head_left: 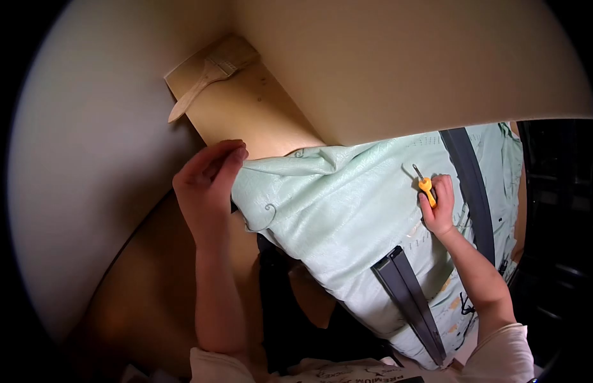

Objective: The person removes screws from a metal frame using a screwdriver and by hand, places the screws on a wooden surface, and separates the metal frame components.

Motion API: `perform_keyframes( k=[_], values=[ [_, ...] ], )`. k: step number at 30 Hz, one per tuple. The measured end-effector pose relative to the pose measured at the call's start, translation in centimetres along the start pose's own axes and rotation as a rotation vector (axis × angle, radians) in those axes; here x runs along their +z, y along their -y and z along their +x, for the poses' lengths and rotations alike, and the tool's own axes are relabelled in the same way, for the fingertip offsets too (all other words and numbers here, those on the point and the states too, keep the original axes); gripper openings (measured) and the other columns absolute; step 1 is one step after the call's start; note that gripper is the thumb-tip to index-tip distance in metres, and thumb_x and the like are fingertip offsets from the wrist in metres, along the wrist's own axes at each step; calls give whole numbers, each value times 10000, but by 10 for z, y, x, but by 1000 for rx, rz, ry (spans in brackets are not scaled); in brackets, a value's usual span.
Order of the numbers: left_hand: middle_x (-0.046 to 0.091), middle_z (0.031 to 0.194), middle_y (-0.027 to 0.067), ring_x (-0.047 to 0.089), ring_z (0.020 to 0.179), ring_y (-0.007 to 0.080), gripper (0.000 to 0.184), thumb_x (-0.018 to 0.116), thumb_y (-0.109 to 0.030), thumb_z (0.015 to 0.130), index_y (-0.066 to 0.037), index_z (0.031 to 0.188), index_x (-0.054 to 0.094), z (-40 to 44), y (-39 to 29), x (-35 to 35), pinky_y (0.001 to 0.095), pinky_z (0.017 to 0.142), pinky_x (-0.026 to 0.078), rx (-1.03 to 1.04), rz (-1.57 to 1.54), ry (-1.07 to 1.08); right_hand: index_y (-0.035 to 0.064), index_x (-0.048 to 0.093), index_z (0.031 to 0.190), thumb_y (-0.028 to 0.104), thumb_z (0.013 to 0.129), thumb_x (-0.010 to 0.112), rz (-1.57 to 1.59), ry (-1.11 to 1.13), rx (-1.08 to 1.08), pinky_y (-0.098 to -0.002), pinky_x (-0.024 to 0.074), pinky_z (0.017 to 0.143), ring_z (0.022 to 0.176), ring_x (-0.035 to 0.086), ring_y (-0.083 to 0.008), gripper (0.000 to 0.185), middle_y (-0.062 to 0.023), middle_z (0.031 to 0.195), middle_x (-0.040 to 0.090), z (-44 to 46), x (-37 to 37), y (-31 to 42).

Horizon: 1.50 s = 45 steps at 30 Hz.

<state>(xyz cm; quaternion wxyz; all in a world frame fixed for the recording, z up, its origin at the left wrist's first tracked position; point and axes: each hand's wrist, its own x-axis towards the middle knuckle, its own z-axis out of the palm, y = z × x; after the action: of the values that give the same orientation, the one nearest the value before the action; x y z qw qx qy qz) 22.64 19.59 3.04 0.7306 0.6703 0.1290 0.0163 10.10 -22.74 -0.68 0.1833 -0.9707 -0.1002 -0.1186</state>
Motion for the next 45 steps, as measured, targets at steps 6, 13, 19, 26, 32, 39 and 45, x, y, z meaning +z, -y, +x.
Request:
perform_keyframes(
  k=[6,13,19,26,32,39,45],
  values=[
    [706,971,97,648,878,150,162,661,-14,941,68,1070,715,-12,-5,3,287,848,523,-105,-113,104,-29,565,984,98,820,683,-8,7,-30,-426,425,751,841,486,-368,239,-189,930,501,2,-2,-1],
    [732,945,100,675,855,199,492,655,57,875,48,1359,566,-78,8,9,329,821,543,-189,-872,314,-28,564,990,132,827,676,16,-10,-30,-440,424,763,856,481,-385,255,-194,938,504,-2,-1,-4],
    [750,866,177,748,817,245,643,742,145,718,103,1333,561,-148,-30,16,324,750,607,97,-524,314,-20,596,1056,79,874,678,95,-21,-46,-415,457,745,850,544,-356,222,-187,960,564,-9,-21,19],
    [756,868,183,755,829,254,602,764,139,750,115,1318,565,-225,-32,55,331,762,599,282,-299,446,-82,693,1164,97,782,768,459,-27,-282,-295,516,567,674,666,-241,428,-166,883,698,-63,-130,131],
    [737,917,178,734,844,235,588,727,111,814,95,1363,516,-284,-7,106,338,756,621,-23,-677,489,-65,742,1098,143,761,762,431,-82,-199,-272,459,488,584,627,-176,397,-92,797,668,-131,-162,121],
    [732,913,180,729,833,218,581,719,106,821,97,1361,505,-315,-9,132,313,752,626,-66,-691,565,-56,743,1090,153,754,769,443,-176,-129,-278,455,481,578,622,-180,396,-84,801,650,-175,-176,105],
    [754,888,191,746,817,216,511,725,126,803,101,1290,570,-316,-24,127,265,732,588,190,-287,590,-38,750,1091,157,691,775,390,-176,-131,-290,421,462,559,596,-183,446,-69,775,610,-190,-185,97]
  ],
)
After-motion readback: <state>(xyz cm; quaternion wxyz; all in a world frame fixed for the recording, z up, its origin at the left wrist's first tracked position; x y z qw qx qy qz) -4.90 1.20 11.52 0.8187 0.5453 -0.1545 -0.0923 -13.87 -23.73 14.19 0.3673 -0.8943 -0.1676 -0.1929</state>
